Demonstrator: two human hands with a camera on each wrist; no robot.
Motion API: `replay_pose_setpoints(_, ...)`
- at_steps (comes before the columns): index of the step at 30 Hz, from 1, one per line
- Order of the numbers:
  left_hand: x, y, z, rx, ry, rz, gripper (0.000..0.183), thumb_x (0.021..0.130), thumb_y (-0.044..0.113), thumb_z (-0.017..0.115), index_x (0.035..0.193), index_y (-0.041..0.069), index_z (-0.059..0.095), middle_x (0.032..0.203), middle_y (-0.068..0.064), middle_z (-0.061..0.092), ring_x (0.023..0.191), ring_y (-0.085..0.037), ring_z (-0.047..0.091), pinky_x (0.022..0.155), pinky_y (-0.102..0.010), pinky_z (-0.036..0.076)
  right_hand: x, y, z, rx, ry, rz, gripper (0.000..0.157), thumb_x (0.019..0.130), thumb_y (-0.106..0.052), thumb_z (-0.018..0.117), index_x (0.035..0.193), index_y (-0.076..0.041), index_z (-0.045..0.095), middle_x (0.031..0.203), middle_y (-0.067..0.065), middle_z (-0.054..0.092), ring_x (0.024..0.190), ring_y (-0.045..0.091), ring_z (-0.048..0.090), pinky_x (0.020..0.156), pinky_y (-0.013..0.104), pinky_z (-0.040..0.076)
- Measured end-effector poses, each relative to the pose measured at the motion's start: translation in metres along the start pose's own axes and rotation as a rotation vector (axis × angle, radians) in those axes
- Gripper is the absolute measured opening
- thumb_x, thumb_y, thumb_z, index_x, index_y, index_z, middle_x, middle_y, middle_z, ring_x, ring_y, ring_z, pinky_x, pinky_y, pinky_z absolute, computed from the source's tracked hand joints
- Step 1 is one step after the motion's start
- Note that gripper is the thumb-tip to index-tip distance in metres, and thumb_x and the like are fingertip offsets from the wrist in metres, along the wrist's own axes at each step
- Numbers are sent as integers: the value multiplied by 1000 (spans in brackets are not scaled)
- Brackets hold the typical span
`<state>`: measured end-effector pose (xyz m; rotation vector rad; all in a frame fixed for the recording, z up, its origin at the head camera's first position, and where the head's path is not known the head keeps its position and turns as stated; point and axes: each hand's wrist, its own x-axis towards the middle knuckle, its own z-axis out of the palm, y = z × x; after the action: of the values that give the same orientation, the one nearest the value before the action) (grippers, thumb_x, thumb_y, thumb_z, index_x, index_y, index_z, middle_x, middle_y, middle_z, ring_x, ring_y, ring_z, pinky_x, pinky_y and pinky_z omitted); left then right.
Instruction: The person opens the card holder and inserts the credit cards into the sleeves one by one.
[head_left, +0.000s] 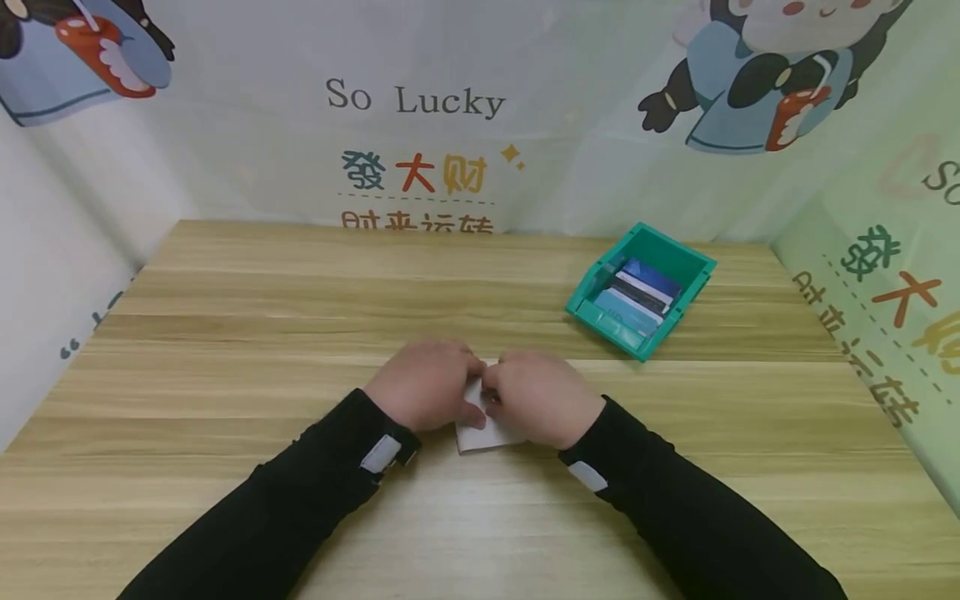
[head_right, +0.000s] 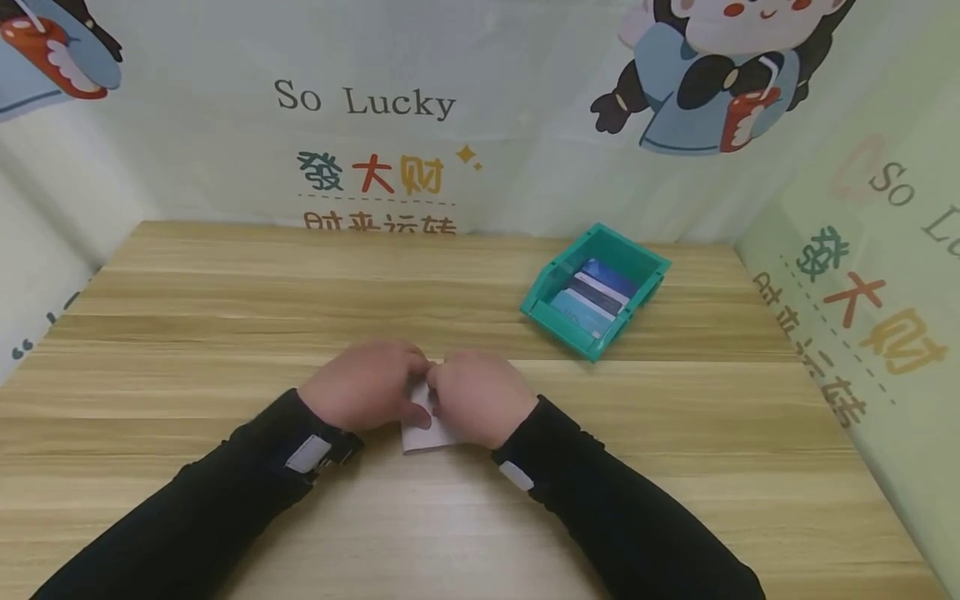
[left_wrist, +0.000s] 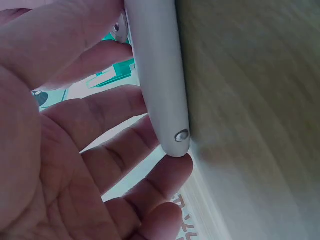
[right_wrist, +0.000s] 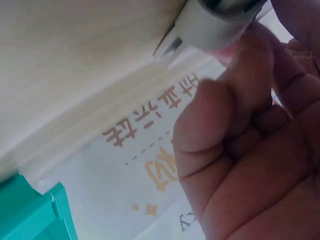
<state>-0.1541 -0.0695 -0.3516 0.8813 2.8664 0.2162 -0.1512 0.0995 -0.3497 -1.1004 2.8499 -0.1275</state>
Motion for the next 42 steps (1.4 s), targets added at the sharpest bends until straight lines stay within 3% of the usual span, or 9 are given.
replay_pose_setpoints(17,0,0,2,-18,11,18,48,71,48,77,109,20,67,108,4,62,97,-17,52,90,-40,41,1,3,2,69,-57,20,11,91,-22,60,94,-12,61,74,-3,55,64,13,50,63,28,47)
replay_pose_setpoints(28,0,0,2,-30,18,-2,42,70,48,78,99,19,67,101,5,62,88,-17,51,84,-38,43,1,6,5,61,-42,-67,6,92,-19,60,95,-13,60,78,-5,56,67,10,49,67,27,49)
replay_pose_setpoints(35,-1,0,1,-23,17,4,45,71,48,77,104,19,67,105,5,62,93,-17,52,87,-38,42,-1,9,4,86,-36,-103,6,93,-20,58,90,-15,58,75,-6,53,66,10,48,65,25,46)
replay_pose_setpoints(42,0,0,3,-7,4,8,55,72,49,76,117,18,65,113,3,62,99,-18,51,90,-38,41,-3,17,3,96,-33,-79,6,91,-23,59,89,-18,61,76,-7,51,67,9,47,64,25,44)
